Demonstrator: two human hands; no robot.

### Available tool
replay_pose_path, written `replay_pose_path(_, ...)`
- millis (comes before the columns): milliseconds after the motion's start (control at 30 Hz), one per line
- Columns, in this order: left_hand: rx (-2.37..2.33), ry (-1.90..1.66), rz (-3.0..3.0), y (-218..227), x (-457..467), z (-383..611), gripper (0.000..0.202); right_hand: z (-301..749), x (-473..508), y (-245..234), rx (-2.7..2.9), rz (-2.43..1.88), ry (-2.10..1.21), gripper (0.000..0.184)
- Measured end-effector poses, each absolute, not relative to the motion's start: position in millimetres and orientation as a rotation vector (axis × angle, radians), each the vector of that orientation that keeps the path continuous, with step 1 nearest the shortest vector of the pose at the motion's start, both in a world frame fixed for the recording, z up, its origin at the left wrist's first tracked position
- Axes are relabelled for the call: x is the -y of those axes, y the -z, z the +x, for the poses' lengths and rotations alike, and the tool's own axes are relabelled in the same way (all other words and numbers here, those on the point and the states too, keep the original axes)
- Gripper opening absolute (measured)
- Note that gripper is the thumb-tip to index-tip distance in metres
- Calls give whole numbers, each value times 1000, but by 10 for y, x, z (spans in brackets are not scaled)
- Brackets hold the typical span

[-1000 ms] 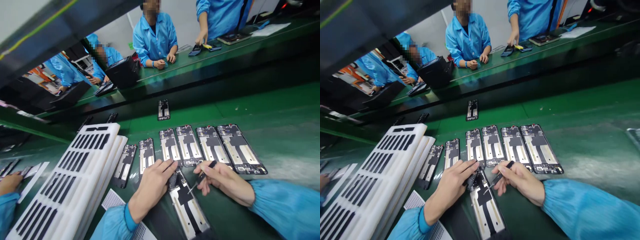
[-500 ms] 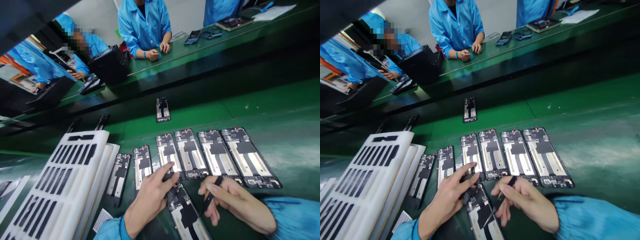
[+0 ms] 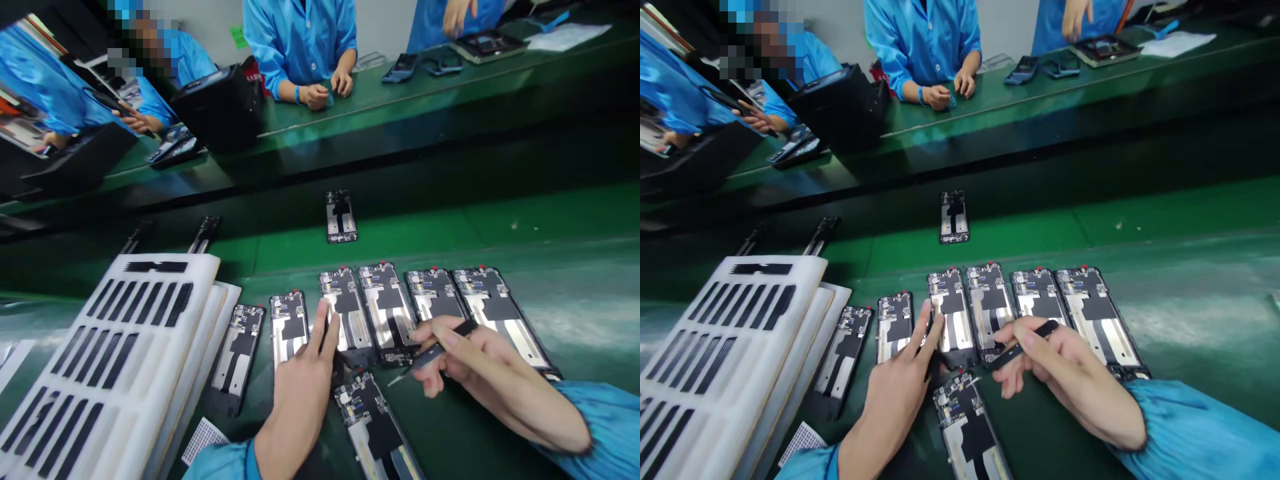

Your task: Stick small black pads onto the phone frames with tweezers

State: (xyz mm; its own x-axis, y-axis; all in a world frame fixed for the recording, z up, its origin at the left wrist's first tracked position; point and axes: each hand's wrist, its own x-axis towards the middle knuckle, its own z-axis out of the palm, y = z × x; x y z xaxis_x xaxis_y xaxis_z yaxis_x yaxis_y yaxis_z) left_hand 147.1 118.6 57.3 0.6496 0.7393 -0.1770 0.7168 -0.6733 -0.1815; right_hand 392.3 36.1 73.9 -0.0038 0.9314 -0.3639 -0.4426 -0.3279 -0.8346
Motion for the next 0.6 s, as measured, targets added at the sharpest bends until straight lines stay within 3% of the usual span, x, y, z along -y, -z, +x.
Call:
replay_pose_path(167, 1346, -125, -2878, -642, -1323, 1464, 67, 3963, -1046, -896, 811, -1168, -1499, 39)
replay_pose_path(300, 1394, 136, -2856, -546, -1526, 1515, 51, 3895, -1737, -687, 874, -1194, -1461, 53)
replay_pose_path(600, 1412, 312, -2762, -222, -1588, 1601, 61, 3843, -2108, -379, 1033, -1326, -1482, 53)
